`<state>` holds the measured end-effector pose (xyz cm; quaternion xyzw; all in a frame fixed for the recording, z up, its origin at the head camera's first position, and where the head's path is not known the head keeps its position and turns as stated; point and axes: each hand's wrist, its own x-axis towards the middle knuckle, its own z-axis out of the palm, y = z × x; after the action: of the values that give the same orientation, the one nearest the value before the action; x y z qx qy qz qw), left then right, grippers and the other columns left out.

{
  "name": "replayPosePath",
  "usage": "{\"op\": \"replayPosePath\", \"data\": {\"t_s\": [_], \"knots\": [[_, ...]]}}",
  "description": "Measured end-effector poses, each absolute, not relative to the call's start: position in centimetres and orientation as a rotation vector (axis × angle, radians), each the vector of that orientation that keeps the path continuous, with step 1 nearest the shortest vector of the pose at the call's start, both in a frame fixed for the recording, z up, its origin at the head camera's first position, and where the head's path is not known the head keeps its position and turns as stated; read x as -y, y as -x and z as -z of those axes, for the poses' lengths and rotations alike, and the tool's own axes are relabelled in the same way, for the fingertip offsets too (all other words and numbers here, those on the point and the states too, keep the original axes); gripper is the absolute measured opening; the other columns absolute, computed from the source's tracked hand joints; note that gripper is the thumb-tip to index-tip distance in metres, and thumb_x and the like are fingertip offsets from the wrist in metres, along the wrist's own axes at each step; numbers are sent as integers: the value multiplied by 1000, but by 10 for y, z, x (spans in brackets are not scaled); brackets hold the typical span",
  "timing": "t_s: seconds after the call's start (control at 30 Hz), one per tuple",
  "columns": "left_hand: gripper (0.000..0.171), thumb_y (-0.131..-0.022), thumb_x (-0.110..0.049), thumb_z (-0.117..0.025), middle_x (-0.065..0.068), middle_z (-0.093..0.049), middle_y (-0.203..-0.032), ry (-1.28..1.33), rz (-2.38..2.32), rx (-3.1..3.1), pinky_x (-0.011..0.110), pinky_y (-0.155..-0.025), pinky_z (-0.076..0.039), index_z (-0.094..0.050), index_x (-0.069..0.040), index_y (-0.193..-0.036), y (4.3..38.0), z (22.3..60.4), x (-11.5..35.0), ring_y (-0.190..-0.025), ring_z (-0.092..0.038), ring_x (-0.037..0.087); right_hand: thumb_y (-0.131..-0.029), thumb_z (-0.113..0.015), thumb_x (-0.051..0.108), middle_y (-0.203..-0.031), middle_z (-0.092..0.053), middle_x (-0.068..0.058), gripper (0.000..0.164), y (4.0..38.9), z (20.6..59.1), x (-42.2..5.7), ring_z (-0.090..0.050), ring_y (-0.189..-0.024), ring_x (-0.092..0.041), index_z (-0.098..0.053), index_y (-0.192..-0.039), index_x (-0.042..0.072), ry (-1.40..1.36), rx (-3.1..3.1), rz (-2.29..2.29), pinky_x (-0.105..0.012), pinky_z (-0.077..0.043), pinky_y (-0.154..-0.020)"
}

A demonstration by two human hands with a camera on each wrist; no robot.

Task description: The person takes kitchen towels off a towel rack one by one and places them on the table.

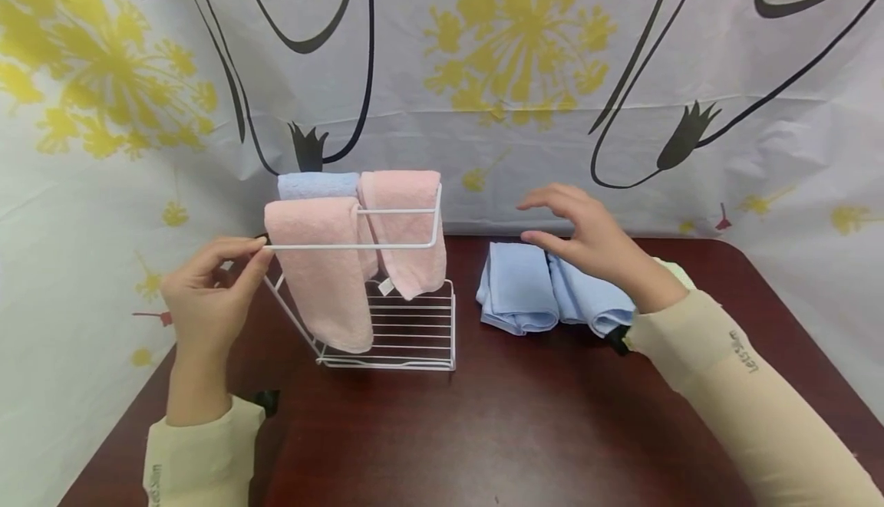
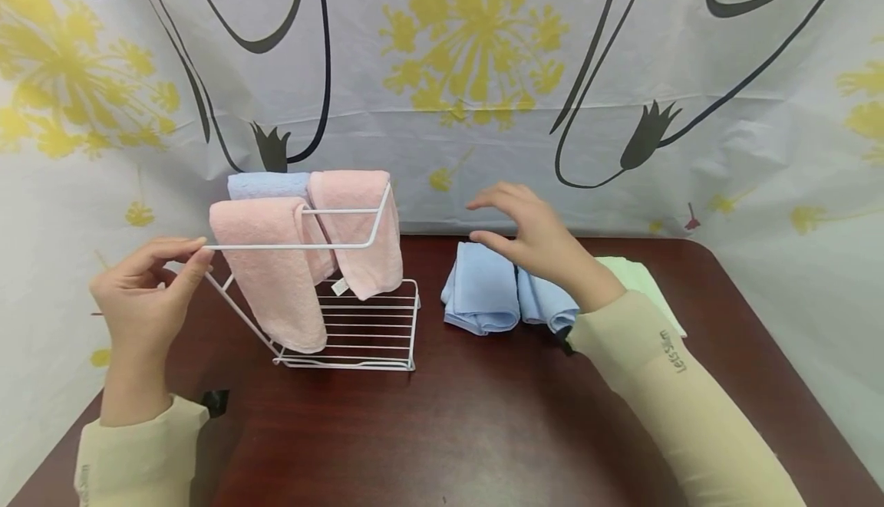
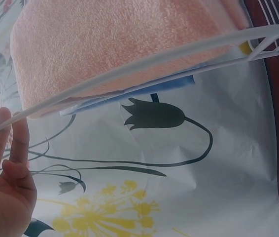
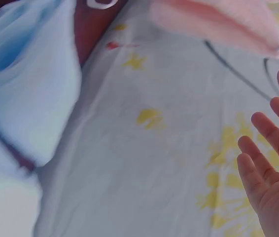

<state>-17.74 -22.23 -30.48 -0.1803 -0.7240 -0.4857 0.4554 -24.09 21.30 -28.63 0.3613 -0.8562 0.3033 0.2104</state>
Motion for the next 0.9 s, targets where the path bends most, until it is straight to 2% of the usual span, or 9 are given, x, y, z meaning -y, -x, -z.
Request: {"op": "replayPosePath", "data": {"t_s": [0.13, 0.2, 0.47, 0.67, 0.9], "knots": [[18, -78, 9, -76, -4, -75, -89, 441, 1187, 1786, 13, -54, -37, -78, 2, -95, 178, 306, 223, -72, -59, 2, -85, -77, 7, -124, -64, -7, 38, 239, 271, -191, -54, -121, -24, -66, -121, 11, -1067, 2304, -879, -45, -47, -94], [18, -78, 8, -77, -4, -75, -88, 440, 1186, 1786, 13, -54, -37, -78, 2, -95, 178, 306, 223, -73, -59, 2, -85, -77, 7, -124, -64, -6, 38, 239, 263, -180, -54, -120, -23, -66, -121, 11, -1089, 2275, -900, -45, -47, -94], [13, -78, 9, -76, -18, -72, -88, 465, 1207, 1761, 13, -54, -37, -75, 10, -91, 179, 304, 221, -70, -58, 1, -88, -75, 14, -127, -63, -5, 35, 236, 237, -139, -53, -124, -20, -67, -122, 10, -1151, 2259, -996, -46, -47, -98], [13, -77, 10, -75, -18, -71, -86, 473, 1217, 1743, 13, -54, -36, -73, 14, -89, 180, 303, 220, -69, -57, 0, -90, -73, 14, -127, -63, -7, 35, 240, 227, -109, -51, -123, -21, -65, -123, 6, -1235, 2244, -1008, -47, -46, -97], [14, -76, 11, -75, -17, -72, -85, 464, 1243, 1722, 12, -55, -37, -72, 16, -89, 181, 306, 220, -69, -57, 1, -91, -71, 16, -125, -65, -6, 32, 246, 214, -79, -52, -123, -20, -66, -121, 5, -1331, 2258, -952, -40, -44, -101]]}}
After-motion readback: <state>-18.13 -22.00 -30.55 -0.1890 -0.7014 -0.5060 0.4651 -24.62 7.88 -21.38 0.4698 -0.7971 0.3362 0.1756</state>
